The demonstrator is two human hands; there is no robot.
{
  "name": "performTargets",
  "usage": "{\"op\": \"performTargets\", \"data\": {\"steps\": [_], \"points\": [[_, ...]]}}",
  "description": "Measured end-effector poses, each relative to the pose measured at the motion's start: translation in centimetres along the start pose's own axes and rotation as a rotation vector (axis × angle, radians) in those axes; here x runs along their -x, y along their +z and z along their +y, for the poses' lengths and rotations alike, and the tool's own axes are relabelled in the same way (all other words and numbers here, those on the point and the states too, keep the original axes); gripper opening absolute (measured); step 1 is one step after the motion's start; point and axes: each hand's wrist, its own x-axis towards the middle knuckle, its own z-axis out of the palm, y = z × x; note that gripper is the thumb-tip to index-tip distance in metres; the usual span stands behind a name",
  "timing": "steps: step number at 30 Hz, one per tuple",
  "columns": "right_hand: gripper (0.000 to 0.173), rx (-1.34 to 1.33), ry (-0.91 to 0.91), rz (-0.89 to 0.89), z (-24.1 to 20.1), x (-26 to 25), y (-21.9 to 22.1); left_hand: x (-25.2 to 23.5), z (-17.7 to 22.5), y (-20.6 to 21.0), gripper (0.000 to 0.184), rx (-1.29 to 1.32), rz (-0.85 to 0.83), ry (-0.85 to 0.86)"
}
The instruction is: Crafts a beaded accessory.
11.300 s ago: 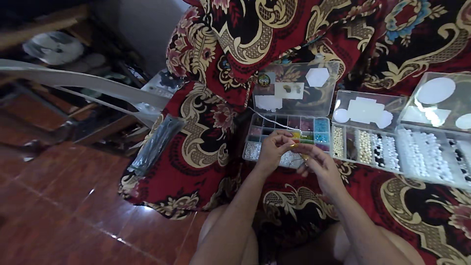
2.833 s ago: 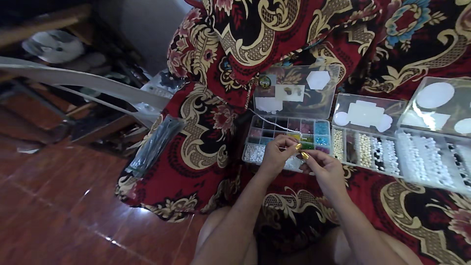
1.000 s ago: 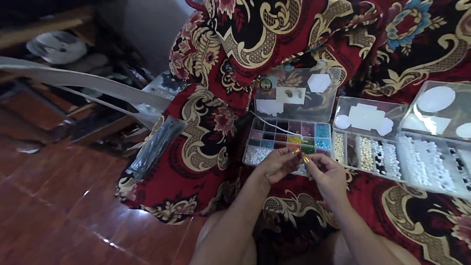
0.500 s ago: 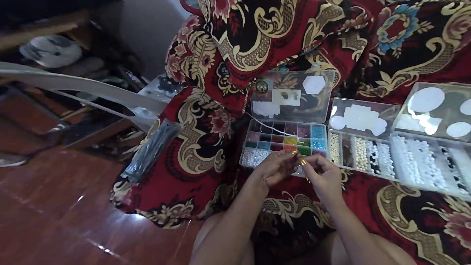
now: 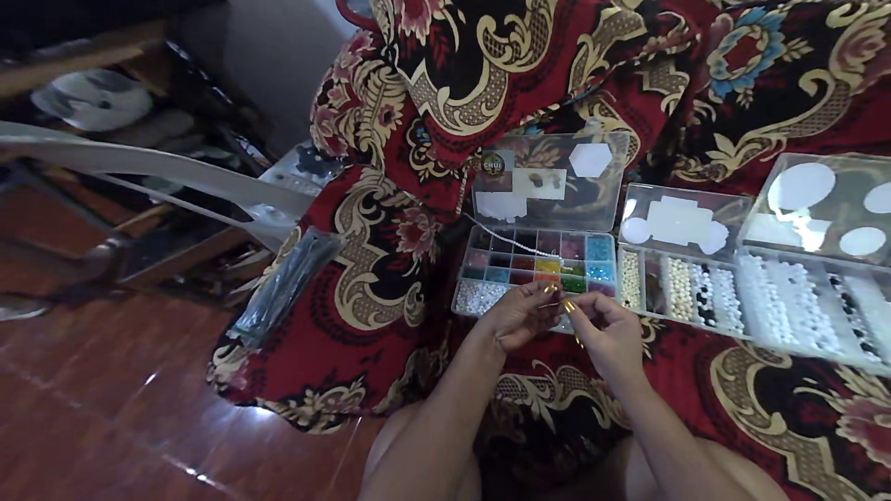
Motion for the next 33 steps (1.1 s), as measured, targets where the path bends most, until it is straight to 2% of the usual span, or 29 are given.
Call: {"op": "performTargets", "data": {"steps": [5,18,21,23,25,27,28,30,32,33], "points": [[0.008,-0.019,0.042,-0.001,0.0,0.2,0.2,-0.2,-0.2,-0.1,0.019,-0.018,-0.026,0.015],[0.008,0.056,0.009,0.036,0.2,0.3,0.4,-0.4,-1.1,1.0,0.023,0.027,0.064,0.025],[0.011,0.093,-0.003,0.091,1.0,0.2,0.8,-0.3,-2.5,3.0,0.032,0.323,0.227,-0.001],[0.01,0.003,0.058,0.128,1.5,0.1,0.8,-0.4,-2.9,4.3,0.037,0.524,0.372,0.005],[0.009,-0.142,0.118,0.141,1.2,-0.3,0.6,-0.4,-2.1,4.4,0.04,0.537,0.428,0.082],[0.011,-0.211,0.133,0.145,0.8,-0.6,0.2,-0.5,-0.8,3.8,0.041,0.363,0.48,0.166],[0.011,-0.214,0.131,0.142,0.5,-0.8,0.0,-0.4,-0.2,3.3,0.037,0.189,0.481,0.186],[0.011,-0.201,0.129,0.129,0.4,-0.9,-0.5,-0.1,1.2,1.8,0.03,-0.346,0.417,0.19],[0.009,-0.185,0.141,0.119,0.4,-1.0,-0.6,0.5,2.8,0.4,0.029,-0.926,0.351,0.123],[0.009,-0.181,0.147,0.113,0.4,-1.0,-0.6,0.8,3.3,0.0,0.03,-1.089,0.344,0.11]]}}
